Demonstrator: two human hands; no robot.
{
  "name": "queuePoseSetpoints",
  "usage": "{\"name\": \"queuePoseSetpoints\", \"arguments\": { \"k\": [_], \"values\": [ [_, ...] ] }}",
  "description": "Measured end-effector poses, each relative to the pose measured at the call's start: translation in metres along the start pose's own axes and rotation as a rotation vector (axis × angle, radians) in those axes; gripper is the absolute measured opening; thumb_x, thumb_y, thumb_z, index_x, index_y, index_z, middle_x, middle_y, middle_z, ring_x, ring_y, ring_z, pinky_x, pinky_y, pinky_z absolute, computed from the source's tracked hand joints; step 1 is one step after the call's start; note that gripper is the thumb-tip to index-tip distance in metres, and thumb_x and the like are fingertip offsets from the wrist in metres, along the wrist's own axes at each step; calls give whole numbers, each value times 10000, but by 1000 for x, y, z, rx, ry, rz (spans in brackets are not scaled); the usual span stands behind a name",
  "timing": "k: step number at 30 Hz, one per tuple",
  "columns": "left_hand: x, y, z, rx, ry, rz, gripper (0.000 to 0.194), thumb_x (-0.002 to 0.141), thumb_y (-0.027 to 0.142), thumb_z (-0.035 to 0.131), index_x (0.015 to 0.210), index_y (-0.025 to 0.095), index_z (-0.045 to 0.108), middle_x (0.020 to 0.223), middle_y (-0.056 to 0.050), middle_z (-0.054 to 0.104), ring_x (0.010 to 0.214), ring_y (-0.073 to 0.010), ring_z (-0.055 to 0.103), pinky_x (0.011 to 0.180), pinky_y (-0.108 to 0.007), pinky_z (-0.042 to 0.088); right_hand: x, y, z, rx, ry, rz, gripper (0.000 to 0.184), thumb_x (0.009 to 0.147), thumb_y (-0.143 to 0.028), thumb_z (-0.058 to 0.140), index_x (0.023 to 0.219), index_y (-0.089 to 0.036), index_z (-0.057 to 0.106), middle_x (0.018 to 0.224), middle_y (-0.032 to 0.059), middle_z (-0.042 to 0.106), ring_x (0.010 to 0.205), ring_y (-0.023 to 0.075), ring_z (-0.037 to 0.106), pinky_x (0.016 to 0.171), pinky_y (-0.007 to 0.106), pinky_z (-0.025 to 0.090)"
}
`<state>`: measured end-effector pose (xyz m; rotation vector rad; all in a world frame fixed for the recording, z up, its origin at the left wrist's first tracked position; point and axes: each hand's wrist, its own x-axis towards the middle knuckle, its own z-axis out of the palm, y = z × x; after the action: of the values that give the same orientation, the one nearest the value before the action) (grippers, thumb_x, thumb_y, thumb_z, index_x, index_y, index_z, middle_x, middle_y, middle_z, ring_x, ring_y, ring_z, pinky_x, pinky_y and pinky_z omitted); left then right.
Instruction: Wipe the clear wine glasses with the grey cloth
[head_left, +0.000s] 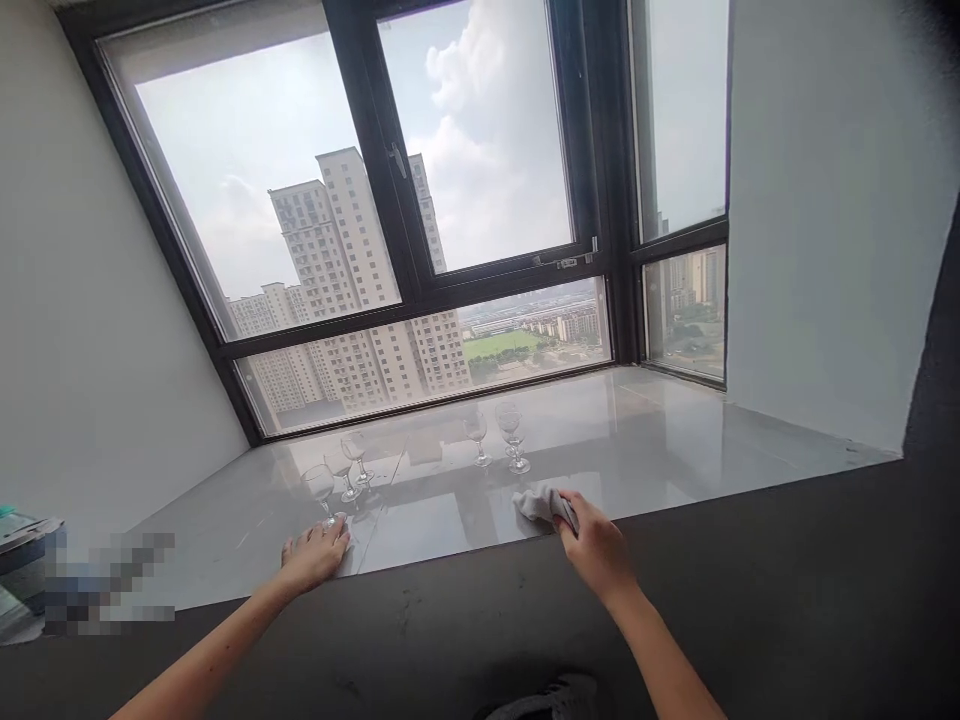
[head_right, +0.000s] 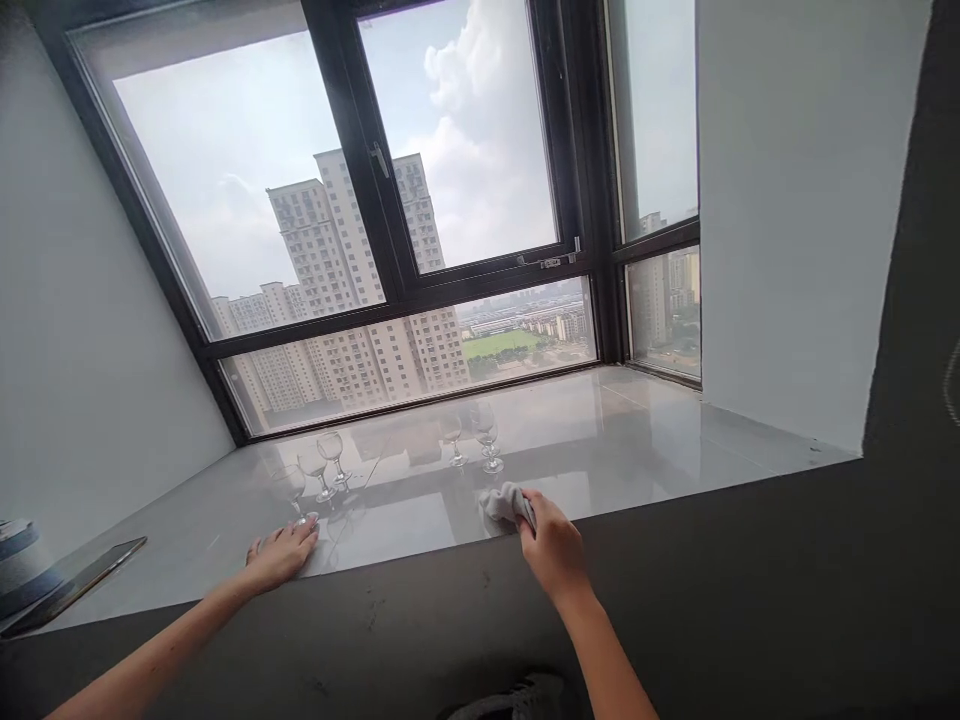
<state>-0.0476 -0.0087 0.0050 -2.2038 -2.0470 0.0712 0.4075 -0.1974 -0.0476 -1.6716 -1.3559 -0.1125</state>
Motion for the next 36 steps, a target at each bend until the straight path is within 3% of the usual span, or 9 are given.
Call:
{"name": "queuePoseSetpoints", "arguments": {
  "k": [2,5,10,14,18,21,26,30,36],
  "values": [
    [-6,9,-4,-10,-34,-50,625,954,486,305,1516,225,383,1508,-187,468,1436,-395,357,1126,-637,225,0,0,1,-5,6,-1,324,915,-328,429,1182,-228,582,1054,83,711,928,244,675,727,317,468],
    [-20,29,-11,-19,-30,21,667,949,530,299,1536,218,354,1538,-182,427,1465,-395,298,1134,-648,197,1,-1,1,-5,10,8,326,903,-307,443,1185,-232,588,1057,76,710,936,241,674,742,317,470],
    [-32,92,-30,-197,13,396,583,954,471,315,1443,209,494,1502,-113,488,1392,-290,429,1139,-456,322,1,-2,1,-3,19,25,327,891,-280,454,1179,-224,599,1069,74,712,957,241,672,770,323,473],
    [-9,163,-44,-273,65,493,554,945,374,332,1419,147,508,1494,-138,484,1379,-243,444,1146,-383,325,1,-1,3,7,42,-8,313,888,-261,466,1168,-229,603,1067,68,712,954,229,671,778,310,474],
    [26,227,-48,-245,37,417,537,959,382,319,1455,243,474,1514,-129,471,1459,-300,336,1182,-576,186,0,-1,4,6,51,-21,301,892,-239,472,1167,-231,597,1063,60,710,950,227,667,788,309,472],
    [48,260,-47,-230,12,446,541,968,434,311,1475,299,441,1522,-112,468,1482,-308,291,1176,-618,144,0,-2,4,4,60,-20,294,900,-231,471,1169,-237,590,1057,57,705,954,227,662,788,307,469],
    [67,286,-50,-209,-33,500,568,962,508,323,1501,343,391,1582,-81,387,1511,-285,226,1191,-590,95,2,-4,3,18,54,-28,295,890,-208,486,1166,-243,585,1050,54,702,937,216,659,778,292,466],
    [70,295,-51,-204,-39,499,585,967,493,321,1493,258,420,1595,-120,354,1478,-313,291,1176,-584,132,2,-4,4,33,65,-22,300,879,-191,497,1160,-244,587,1055,52,700,955,215,657,798,294,468],
    [53,294,-51,-224,58,499,522,956,416,352,1396,219,551,1498,-104,508,1397,-297,420,1172,-503,200,4,-3,7,46,63,-23,311,876,-187,503,1170,-243,587,1069,54,699,970,213,655,820,293,465]
  ]
}}
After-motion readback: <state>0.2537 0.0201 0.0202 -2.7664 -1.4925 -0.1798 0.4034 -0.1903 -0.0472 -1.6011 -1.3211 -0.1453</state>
